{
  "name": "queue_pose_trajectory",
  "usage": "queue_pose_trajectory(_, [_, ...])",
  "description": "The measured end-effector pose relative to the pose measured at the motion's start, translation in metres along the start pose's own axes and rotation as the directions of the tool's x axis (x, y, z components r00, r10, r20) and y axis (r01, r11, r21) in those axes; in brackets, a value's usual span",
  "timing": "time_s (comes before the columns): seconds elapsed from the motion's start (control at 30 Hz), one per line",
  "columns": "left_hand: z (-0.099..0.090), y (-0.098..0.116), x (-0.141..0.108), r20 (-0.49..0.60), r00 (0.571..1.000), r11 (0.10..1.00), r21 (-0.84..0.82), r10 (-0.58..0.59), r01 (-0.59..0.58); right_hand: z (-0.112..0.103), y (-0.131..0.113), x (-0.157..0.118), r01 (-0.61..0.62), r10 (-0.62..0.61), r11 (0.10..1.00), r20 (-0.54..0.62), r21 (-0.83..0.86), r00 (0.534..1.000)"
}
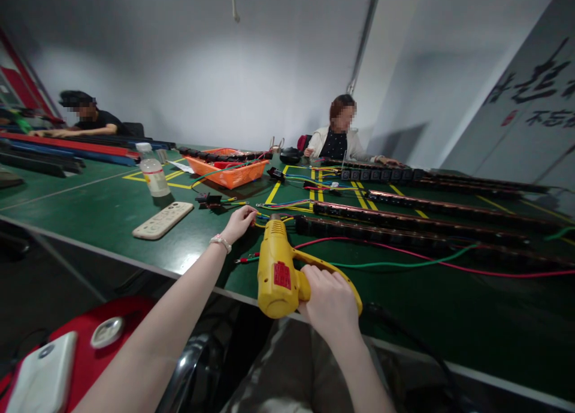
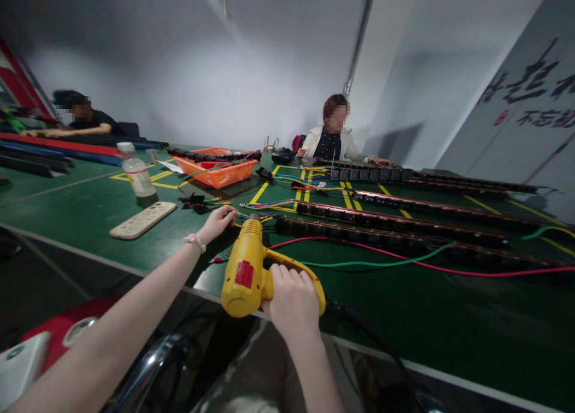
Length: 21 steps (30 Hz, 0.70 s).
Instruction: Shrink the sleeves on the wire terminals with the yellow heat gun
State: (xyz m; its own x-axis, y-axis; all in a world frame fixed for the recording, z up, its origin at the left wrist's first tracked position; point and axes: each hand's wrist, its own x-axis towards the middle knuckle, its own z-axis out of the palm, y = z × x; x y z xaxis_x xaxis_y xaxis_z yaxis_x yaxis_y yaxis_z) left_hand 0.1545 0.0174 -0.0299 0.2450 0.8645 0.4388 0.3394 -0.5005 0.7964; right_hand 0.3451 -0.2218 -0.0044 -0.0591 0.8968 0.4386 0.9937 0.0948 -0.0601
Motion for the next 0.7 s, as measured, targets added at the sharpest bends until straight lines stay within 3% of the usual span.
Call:
queue_pose_trajectory(0.33, [-0.002, 0.003, -0.001, -0.017, 1.0, 0.999, -0.031, -0.02, 0.02, 0.009, -0.03, 0.008, 0.041, -0.041, 0.999, 0.052, 0.006, 0.998])
queue_pose_trajectory(0.7, [-0.005, -0.002, 0.0, -0.054, 0.998, 0.997, 0.072, 0.041, -0.037, 0.009, -0.03, 0.013, 0.049, -0.053, 0.997, 0.06, 0.059, 0.997])
